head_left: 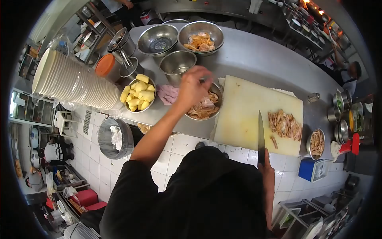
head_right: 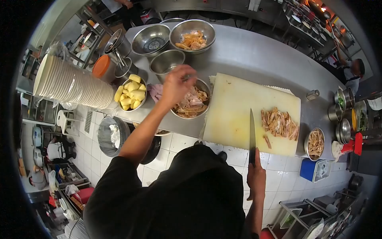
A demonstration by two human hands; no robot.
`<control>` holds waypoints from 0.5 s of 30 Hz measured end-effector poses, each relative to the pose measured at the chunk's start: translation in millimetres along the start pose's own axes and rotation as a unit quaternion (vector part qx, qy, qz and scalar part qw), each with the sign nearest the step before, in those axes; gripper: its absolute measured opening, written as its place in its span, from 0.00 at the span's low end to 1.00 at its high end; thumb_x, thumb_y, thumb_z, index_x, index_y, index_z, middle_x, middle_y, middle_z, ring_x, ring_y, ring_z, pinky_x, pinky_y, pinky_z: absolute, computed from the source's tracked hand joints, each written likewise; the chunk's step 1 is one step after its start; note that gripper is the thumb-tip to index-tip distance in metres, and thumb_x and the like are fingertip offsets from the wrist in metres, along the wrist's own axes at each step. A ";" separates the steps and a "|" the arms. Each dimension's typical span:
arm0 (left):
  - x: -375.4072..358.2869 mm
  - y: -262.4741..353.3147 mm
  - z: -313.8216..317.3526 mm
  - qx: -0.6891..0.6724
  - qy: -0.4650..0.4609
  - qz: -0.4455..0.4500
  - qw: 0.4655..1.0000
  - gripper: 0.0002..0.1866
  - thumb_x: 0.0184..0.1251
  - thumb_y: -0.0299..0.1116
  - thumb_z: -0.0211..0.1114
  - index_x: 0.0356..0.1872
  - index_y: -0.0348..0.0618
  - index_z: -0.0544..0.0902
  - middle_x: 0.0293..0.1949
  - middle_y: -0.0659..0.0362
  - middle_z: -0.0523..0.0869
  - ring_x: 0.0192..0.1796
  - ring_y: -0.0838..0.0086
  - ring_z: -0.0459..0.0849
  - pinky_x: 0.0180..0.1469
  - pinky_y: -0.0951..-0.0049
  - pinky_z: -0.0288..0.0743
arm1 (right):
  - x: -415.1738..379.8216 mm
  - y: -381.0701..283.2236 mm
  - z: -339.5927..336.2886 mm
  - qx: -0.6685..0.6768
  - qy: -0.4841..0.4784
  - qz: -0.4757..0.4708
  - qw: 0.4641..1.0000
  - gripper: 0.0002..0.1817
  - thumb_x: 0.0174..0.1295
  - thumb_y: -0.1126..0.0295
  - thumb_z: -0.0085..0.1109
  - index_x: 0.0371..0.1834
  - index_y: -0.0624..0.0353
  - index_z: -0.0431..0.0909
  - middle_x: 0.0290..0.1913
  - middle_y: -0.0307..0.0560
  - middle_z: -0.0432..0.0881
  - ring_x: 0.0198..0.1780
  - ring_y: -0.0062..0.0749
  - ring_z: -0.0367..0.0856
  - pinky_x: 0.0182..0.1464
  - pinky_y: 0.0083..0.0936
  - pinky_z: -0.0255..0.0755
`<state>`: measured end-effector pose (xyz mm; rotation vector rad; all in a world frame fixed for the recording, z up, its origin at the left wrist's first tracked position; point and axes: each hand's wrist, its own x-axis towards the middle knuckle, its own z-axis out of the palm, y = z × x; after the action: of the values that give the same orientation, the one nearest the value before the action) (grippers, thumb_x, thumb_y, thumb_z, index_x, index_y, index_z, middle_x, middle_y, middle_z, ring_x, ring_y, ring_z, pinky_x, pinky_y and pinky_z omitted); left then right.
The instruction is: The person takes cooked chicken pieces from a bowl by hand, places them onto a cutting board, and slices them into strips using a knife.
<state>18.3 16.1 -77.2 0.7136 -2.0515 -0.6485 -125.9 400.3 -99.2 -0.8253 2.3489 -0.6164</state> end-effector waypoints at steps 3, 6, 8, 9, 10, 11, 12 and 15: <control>25.0 -26.1 -28.1 0.000 0.082 -0.018 0.996 0.08 0.54 0.26 0.70 0.36 0.38 0.87 0.40 0.51 0.86 0.41 0.60 0.86 0.44 0.65 0.80 | 0.6 21.2 -11.3 -0.021 0.023 0.015 0.999 0.36 0.66 0.74 0.52 0.77 0.35 0.57 0.24 0.63 0.79 0.24 0.53 0.80 0.31 0.38 0.73; 43.6 -42.9 -63.1 0.010 0.150 -0.087 0.985 0.08 0.55 0.26 0.71 0.37 0.37 0.87 0.38 0.52 0.87 0.37 0.65 0.87 0.40 0.70 0.79 | 0.7 19.5 -21.4 -0.037 0.055 0.074 0.995 0.40 0.63 0.76 0.55 0.78 0.38 0.54 0.23 0.59 0.78 0.21 0.45 0.78 0.28 0.35 0.71; 48.2 -39.4 -72.0 0.013 0.135 -0.101 0.986 0.09 0.56 0.27 0.71 0.38 0.37 0.87 0.37 0.52 0.87 0.36 0.68 0.86 0.38 0.71 0.79 | 1.9 12.9 -18.0 -0.007 0.061 0.007 0.998 0.41 0.63 0.78 0.55 0.79 0.39 0.53 0.20 0.54 0.75 0.19 0.37 0.72 0.27 0.32 0.69; 46.5 -37.1 -72.5 0.004 0.108 -0.098 0.989 0.09 0.56 0.27 0.71 0.39 0.38 0.87 0.37 0.53 0.87 0.36 0.69 0.86 0.37 0.72 0.78 | -2.2 11.6 -17.2 0.005 0.060 -0.021 0.998 0.41 0.62 0.78 0.56 0.79 0.40 0.53 0.18 0.51 0.74 0.19 0.32 0.70 0.26 0.30 0.68; 44.1 -37.2 -71.1 -0.006 0.085 -0.088 0.992 0.10 0.56 0.28 0.71 0.40 0.38 0.87 0.37 0.53 0.86 0.35 0.70 0.86 0.37 0.72 0.78 | -0.6 7.7 -15.3 0.038 0.030 0.013 0.999 0.44 0.61 0.79 0.57 0.80 0.42 0.50 0.16 0.44 0.67 0.19 0.24 0.62 0.25 0.26 0.65; 37.2 -41.2 -65.8 -0.026 0.033 -0.089 0.995 0.11 0.57 0.27 0.71 0.41 0.38 0.87 0.38 0.55 0.86 0.35 0.73 0.85 0.37 0.73 0.78 | -0.1 -2.0 -13.3 0.054 0.022 0.011 0.998 0.45 0.60 0.79 0.58 0.80 0.45 0.48 0.15 0.41 0.67 0.18 0.23 0.62 0.25 0.26 0.66; 31.2 -41.7 -59.9 -0.047 -0.019 -0.087 0.995 0.11 0.57 0.27 0.71 0.42 0.38 0.87 0.39 0.56 0.86 0.35 0.77 0.84 0.37 0.75 0.77 | 2.7 -6.8 -9.9 0.046 0.015 0.015 0.999 0.46 0.59 0.80 0.58 0.80 0.45 0.48 0.15 0.41 0.67 0.18 0.23 0.62 0.26 0.26 0.66; 16.6 -37.8 -51.7 0.010 -0.158 -0.063 0.985 0.15 0.55 0.30 0.72 0.45 0.43 0.87 0.43 0.54 0.86 0.40 0.66 0.86 0.43 0.68 0.79 | 6.7 -7.4 -0.3 0.041 -0.002 0.023 0.999 0.49 0.54 0.82 0.60 0.80 0.46 0.49 0.19 0.43 0.71 0.21 0.26 0.67 0.29 0.27 0.70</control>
<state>63.3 -31.3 -67.2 0.7974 -2.3175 -0.8589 -127.4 390.6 -97.1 -0.7331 2.3165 -0.6855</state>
